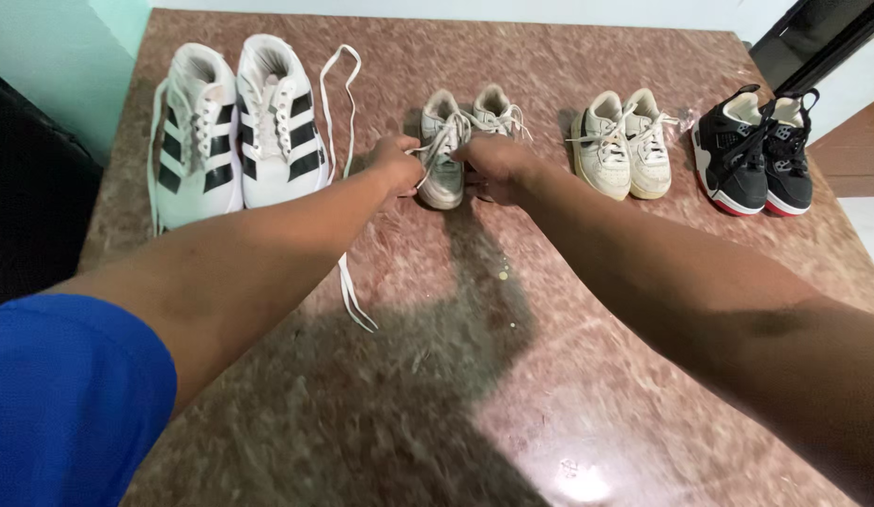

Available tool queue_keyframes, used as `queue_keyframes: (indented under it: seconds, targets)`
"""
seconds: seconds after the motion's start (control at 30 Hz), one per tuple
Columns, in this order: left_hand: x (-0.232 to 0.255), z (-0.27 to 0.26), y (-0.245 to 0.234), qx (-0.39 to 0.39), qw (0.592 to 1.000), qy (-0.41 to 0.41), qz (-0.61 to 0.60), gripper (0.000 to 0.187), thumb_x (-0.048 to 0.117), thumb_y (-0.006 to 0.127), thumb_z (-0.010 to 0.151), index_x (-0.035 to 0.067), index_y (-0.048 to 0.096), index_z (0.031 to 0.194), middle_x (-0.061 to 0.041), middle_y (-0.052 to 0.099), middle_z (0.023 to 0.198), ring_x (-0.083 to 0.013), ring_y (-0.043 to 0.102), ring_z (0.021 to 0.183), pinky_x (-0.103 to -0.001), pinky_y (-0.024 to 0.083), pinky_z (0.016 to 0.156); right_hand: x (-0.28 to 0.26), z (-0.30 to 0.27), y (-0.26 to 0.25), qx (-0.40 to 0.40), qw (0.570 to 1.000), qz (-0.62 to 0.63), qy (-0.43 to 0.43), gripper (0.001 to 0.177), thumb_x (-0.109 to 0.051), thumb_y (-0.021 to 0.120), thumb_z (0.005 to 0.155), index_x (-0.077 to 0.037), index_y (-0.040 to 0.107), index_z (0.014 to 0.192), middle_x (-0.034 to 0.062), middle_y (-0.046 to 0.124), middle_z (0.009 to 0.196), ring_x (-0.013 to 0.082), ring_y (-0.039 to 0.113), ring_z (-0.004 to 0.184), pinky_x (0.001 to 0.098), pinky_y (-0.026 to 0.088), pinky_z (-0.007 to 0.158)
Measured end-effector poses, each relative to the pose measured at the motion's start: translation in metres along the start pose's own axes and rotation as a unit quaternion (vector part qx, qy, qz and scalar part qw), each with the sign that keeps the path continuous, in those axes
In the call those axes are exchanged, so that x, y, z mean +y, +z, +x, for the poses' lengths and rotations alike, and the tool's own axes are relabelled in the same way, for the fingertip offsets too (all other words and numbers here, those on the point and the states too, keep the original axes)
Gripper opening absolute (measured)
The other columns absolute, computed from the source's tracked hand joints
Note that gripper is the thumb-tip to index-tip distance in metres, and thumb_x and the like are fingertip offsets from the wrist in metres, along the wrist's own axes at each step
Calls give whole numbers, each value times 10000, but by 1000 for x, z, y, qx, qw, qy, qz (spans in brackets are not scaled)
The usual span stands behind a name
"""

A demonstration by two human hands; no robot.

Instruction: The person removes a white shoelace from a white sneaker and then re-laces the same sneaker by threading the lace through the eyelets and tying a knot. The person then moves to a larger white sneaker and begins threading its lace through the eyelets.

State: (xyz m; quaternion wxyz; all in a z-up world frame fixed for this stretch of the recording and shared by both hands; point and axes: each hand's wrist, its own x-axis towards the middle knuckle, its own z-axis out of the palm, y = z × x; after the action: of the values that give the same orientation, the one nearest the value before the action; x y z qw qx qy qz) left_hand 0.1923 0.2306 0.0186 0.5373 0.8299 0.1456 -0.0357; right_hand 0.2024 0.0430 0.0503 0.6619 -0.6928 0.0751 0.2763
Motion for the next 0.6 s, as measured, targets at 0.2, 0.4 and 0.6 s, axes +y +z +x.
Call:
queue_keyframes:
  seconds: [0.2,0.4,0.6]
  targets:
    - [-6,14,11,25,999,11,18,479,35,577,885,182,690,1326,-84,741,1165,-246,727,930,-348,572,738,-2,3,2,-49,993,32,-100,261,-47,620,881,14,638,1134,128,695,1083,237,709,983,390,593,848]
    - [-11,24,24,25,997,62,25,502,38,595,863,163,679,1342,-92,719,1262,-217,695,1144,-339,536,958,7,-4,5,115,947,-231,-190,350,-154,667,860,7,652,1170,143,712,1027,261,679,993,402,545,832]
    - [-16,18,-4,24,993,91,77,586,154,753,809,136,607,1376,-100,709,1258,-220,687,1148,-323,522,976,5,-37,4,207,894,-294,-268,493,-183,721,811,-3,606,1257,196,692,1101,290,677,1033,388,526,858]
